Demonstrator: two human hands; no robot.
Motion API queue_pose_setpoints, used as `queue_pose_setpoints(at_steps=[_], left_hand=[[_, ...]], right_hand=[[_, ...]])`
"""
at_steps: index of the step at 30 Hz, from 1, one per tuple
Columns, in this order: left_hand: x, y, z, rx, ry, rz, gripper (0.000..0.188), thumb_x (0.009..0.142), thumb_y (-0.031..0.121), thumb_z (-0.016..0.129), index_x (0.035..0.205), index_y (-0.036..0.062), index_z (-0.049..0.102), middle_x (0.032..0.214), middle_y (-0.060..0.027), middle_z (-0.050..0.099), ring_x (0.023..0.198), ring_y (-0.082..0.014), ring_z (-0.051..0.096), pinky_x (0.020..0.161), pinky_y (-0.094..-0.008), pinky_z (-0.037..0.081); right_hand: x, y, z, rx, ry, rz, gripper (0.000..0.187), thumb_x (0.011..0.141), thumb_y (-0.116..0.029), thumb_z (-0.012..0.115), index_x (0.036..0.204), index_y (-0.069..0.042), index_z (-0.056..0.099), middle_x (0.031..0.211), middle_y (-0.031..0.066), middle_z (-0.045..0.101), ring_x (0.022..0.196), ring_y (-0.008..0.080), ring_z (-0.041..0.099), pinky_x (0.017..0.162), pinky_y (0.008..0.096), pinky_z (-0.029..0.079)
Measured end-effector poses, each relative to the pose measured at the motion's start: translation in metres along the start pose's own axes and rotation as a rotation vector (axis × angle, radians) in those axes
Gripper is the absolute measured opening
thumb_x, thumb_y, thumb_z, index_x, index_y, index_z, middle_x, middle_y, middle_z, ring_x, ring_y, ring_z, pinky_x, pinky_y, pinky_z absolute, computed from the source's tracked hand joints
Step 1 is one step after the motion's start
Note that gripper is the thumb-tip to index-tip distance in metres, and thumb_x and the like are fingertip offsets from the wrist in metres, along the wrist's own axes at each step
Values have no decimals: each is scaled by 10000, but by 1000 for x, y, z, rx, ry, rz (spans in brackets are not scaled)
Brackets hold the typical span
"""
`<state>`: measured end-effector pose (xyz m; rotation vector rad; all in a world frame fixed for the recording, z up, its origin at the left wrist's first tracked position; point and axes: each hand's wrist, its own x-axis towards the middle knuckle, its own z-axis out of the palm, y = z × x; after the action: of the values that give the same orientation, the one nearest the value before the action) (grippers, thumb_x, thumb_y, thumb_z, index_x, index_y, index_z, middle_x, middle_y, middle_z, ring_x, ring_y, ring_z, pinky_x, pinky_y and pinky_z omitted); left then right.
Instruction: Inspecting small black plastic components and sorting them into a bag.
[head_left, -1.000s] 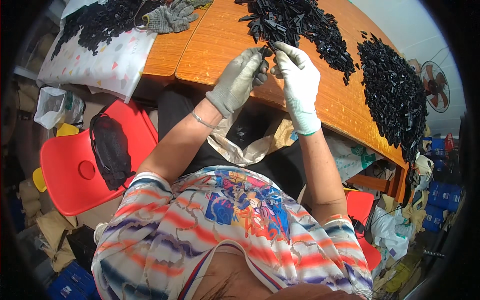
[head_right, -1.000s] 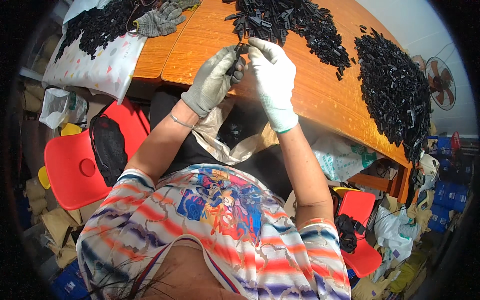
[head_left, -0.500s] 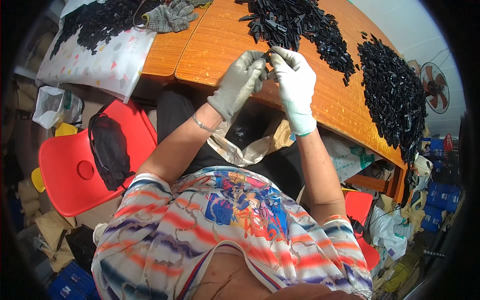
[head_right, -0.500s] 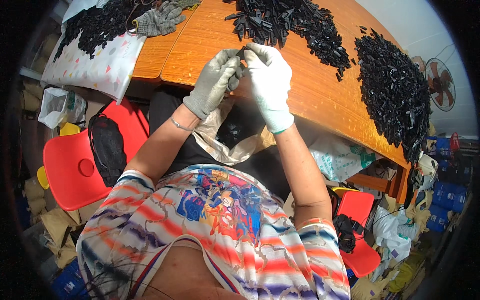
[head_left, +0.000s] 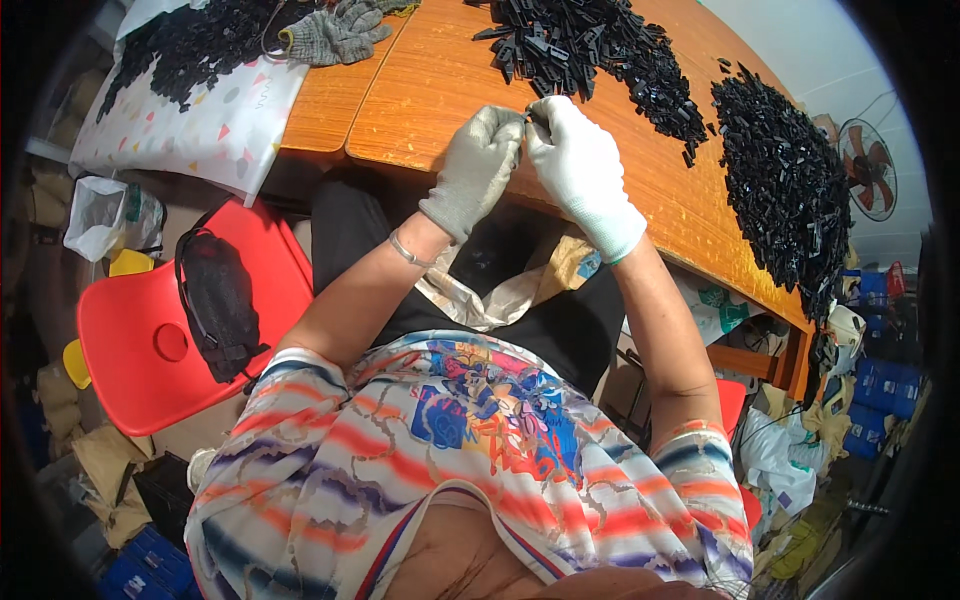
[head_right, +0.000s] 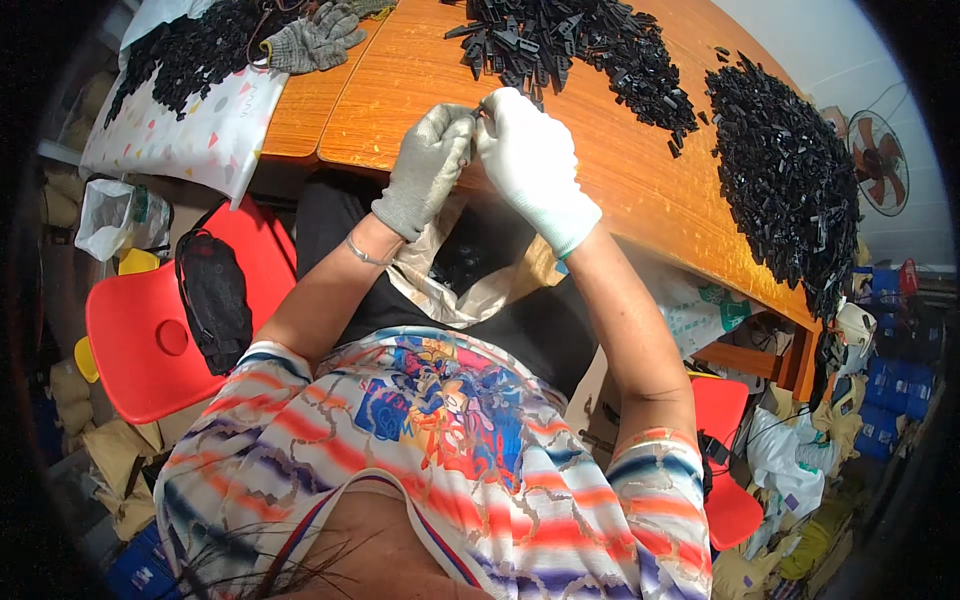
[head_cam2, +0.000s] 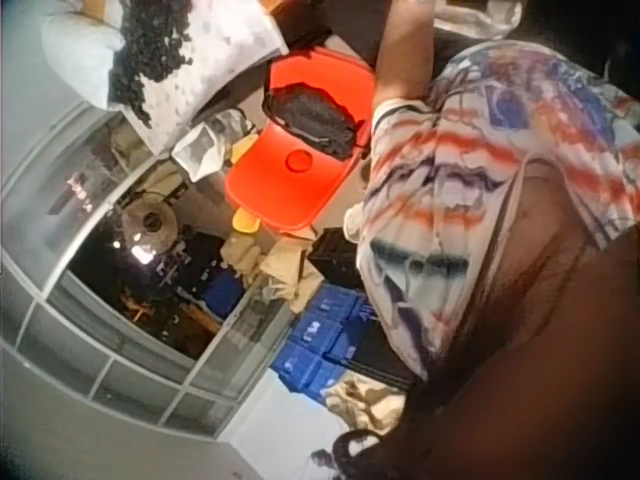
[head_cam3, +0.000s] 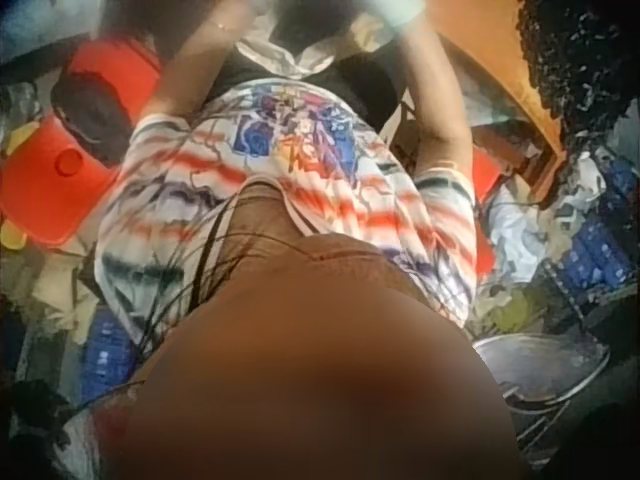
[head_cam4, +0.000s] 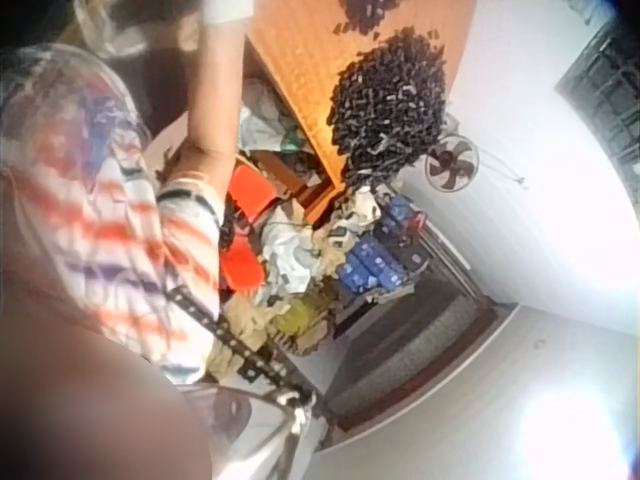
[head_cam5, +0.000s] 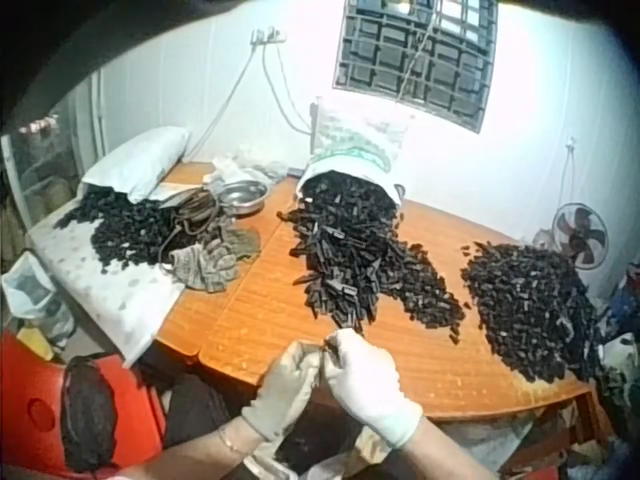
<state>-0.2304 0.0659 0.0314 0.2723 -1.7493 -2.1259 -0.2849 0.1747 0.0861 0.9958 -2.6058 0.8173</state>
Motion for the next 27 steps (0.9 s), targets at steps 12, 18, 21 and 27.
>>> queue_pose_setpoints(at_steps=[12, 18, 21, 27], left_hand=[[-3, 15, 9, -193, 108, -110, 205, 958, 203, 518, 974, 13, 592, 705, 36, 495, 575, -34, 420, 498, -191, 354], [6, 11, 7, -186, 12, -100, 254, 970, 277, 499, 972, 36, 578, 678, 42, 473, 535, -28, 388, 469, -179, 315], [6, 16, 2, -78, -130, -126, 272, 976, 296, 492, 1015, 35, 559, 708, 27, 503, 554, -34, 422, 481, -186, 347], [-10, 21, -3, -225, -182, -248, 270, 990, 229, 474, 1138, 6, 516, 772, -14, 567, 574, -40, 468, 513, -171, 386]], right_hand=[[2, -8, 5, 243, -63, 188, 190, 865, -205, 599, 973, -57, 651, 801, 129, 675, 742, 216, 634, 691, 325, 493], [6, 7, 7, 341, -62, 244, 184, 885, -154, 616, 1001, -16, 651, 771, 30, 661, 638, 61, 569, 596, 226, 462], [0, 10, 3, 585, 3, 388, 211, 862, -165, 617, 996, -11, 673, 852, 53, 690, 770, 94, 612, 711, 251, 487], [-15, 19, -24, 968, -76, 373, 333, 959, -275, 508, 1124, -21, 645, 813, 0, 609, 647, 39, 538, 579, 167, 403]])
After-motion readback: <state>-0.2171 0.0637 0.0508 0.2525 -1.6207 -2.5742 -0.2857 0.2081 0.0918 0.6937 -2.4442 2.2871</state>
